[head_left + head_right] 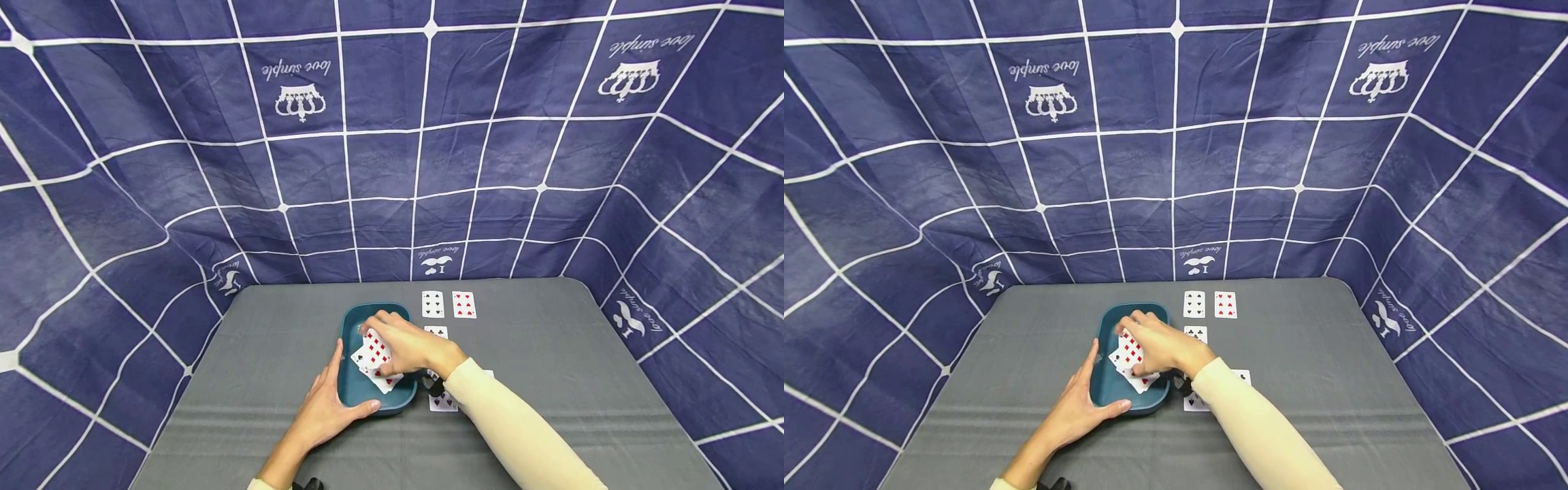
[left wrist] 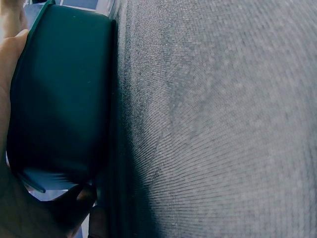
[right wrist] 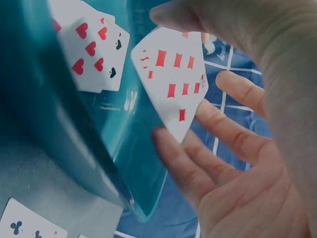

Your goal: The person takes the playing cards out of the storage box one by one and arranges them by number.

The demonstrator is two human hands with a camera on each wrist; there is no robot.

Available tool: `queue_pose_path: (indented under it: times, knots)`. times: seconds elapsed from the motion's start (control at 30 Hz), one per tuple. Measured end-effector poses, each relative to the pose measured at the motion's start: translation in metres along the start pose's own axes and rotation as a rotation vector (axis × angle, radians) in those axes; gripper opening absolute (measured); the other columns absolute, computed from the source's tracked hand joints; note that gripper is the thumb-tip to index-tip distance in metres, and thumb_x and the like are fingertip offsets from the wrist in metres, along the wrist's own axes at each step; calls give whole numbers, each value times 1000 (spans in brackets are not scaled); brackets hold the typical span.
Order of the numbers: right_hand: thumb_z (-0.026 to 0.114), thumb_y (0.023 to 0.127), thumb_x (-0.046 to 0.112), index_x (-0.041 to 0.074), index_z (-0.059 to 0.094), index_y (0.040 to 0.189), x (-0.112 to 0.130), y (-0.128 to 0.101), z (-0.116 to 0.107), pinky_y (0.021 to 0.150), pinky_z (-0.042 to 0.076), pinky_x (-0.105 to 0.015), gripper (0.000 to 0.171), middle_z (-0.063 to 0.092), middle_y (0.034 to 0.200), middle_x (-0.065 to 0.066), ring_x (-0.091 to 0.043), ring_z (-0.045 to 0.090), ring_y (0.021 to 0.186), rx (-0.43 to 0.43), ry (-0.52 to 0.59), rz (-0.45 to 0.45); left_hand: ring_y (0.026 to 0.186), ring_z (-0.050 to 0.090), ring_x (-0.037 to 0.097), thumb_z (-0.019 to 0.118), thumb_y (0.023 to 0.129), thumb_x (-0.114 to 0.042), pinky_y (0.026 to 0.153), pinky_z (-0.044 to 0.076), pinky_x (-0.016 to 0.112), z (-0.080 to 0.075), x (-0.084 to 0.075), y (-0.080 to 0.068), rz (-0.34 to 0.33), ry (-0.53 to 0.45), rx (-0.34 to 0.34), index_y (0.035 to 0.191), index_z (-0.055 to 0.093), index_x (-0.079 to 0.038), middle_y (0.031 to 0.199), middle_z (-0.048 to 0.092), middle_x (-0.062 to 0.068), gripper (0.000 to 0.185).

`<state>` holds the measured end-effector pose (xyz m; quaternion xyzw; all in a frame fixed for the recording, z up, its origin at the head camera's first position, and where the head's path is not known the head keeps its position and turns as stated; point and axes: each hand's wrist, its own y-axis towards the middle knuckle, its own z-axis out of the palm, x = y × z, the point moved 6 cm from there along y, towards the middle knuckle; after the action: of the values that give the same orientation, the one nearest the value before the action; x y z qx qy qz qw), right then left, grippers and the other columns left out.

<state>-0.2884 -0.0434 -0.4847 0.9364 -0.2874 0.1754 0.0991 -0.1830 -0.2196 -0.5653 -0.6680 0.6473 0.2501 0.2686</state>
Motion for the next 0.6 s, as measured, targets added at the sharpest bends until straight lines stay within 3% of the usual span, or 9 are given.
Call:
queue_pose_path:
  times: [0.2,0.6]
  knots:
    - [100,86,26,14,68,142,-4,-10,-7,114,57,-40,65,68,145,-5,-26,64,130,-38,-8,-26,164,51,53,99,77,-76,123,49,78,1,0,-1,0,-4,-1,190,8,-30,184,47,21,152]
    - [97,90,24,9,75,131,-20,-34,-18,129,54,-48,49,69,158,-13,-33,67,149,-96,20,-6,165,50,54,100,77,-76,122,49,80,1,1,2,5,-10,-3,190,8,-33,185,47,20,151]
